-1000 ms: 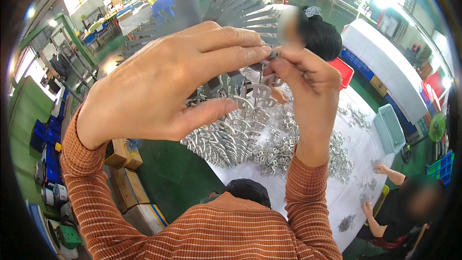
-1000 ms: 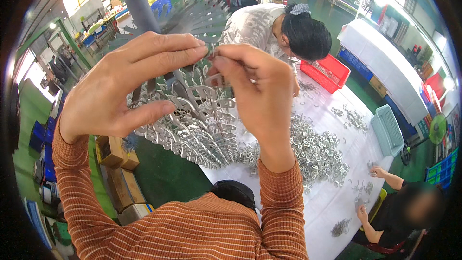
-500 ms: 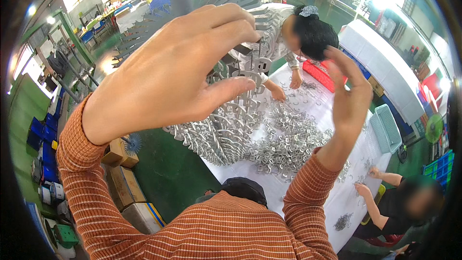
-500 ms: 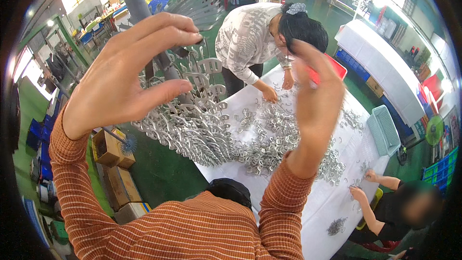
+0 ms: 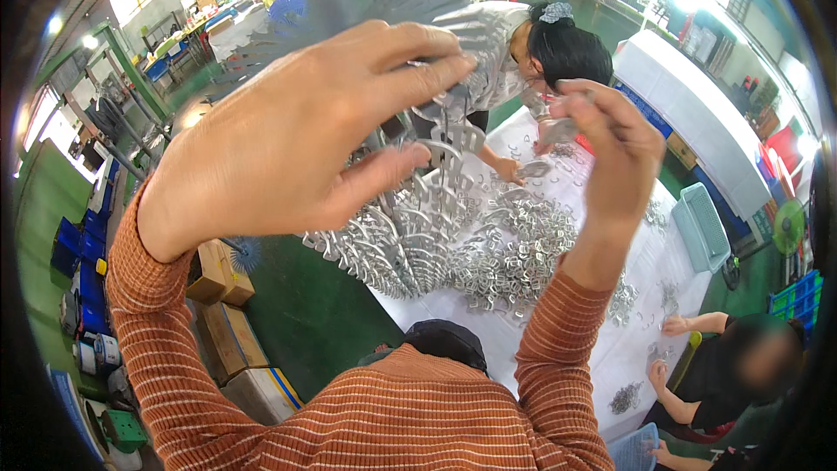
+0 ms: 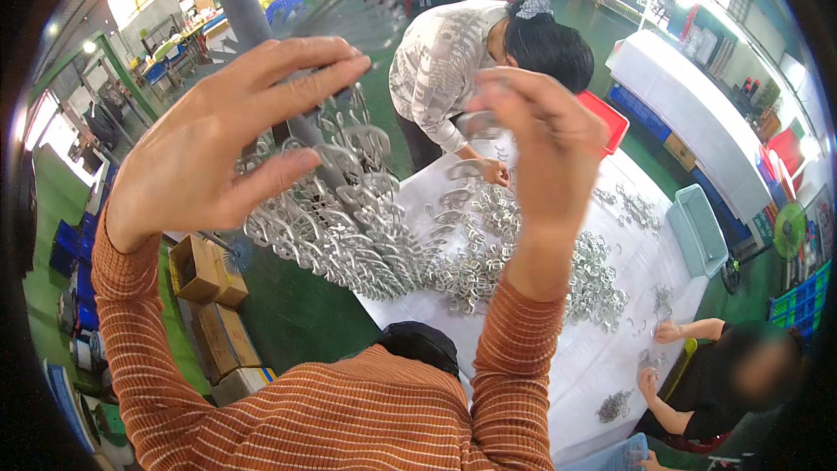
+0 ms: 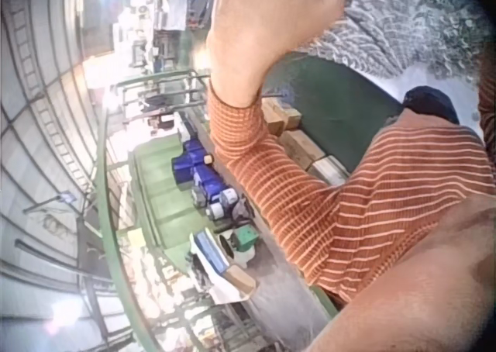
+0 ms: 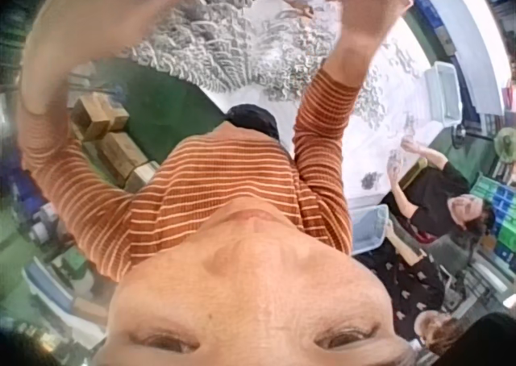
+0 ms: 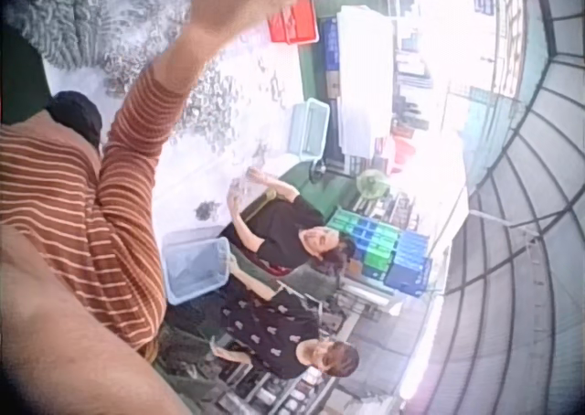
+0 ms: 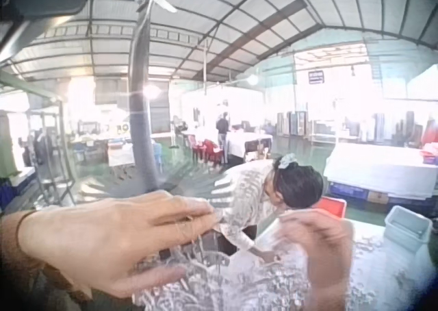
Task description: The person picks up small metal hooks and attaches them one by one to a rotating radial stand. They repeatedly reach for hooks from a pile on the table and clip them onto the stand's arms. The stand is occasionally lifted and repositioned during the process.
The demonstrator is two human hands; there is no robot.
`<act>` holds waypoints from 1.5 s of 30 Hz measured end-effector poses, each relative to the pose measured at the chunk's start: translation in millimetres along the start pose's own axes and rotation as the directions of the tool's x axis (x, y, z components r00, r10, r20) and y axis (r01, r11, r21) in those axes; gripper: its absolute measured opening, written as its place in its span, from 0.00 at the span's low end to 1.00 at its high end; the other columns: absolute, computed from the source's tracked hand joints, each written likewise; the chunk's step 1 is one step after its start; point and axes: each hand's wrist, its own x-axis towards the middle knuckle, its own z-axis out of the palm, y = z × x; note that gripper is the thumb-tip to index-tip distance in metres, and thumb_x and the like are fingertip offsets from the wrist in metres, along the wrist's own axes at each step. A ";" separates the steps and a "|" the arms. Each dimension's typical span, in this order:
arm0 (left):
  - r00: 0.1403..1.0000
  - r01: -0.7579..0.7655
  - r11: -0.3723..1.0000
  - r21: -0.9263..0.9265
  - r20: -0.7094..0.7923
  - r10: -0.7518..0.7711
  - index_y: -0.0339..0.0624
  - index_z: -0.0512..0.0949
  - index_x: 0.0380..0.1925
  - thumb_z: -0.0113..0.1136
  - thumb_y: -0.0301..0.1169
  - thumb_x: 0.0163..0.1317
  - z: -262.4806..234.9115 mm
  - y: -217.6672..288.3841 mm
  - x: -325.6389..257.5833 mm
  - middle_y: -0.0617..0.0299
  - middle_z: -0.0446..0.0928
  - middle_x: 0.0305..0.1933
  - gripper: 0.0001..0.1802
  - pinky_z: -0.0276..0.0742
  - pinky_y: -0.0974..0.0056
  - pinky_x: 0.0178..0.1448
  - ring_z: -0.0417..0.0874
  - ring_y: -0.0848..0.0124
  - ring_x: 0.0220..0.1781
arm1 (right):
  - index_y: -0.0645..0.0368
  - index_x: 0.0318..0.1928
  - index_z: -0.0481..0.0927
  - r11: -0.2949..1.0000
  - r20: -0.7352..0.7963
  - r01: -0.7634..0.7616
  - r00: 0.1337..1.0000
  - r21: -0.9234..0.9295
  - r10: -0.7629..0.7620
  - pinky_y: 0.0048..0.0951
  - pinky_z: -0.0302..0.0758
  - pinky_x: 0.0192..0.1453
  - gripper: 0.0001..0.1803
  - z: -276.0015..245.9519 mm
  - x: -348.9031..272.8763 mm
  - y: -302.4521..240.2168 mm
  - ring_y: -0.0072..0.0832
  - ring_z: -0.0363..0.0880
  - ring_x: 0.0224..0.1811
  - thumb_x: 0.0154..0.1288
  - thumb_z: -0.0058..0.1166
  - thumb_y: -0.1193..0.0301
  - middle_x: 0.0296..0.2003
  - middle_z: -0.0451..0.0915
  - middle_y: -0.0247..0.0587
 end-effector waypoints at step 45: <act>0.982 0.180 0.972 -0.148 0.081 -0.170 0.47 0.68 0.60 0.63 0.27 0.50 -6.8 1.3 5.6 0.52 0.71 0.60 0.34 0.69 0.54 0.61 0.74 0.51 0.59 | 0.57 0.48 0.81 0.730 -0.012 0.087 0.992 -0.678 -0.129 0.30 0.75 0.49 0.14 -37.8 3.6 21.6 0.31 0.82 0.44 0.61 0.55 0.71 0.43 0.83 0.42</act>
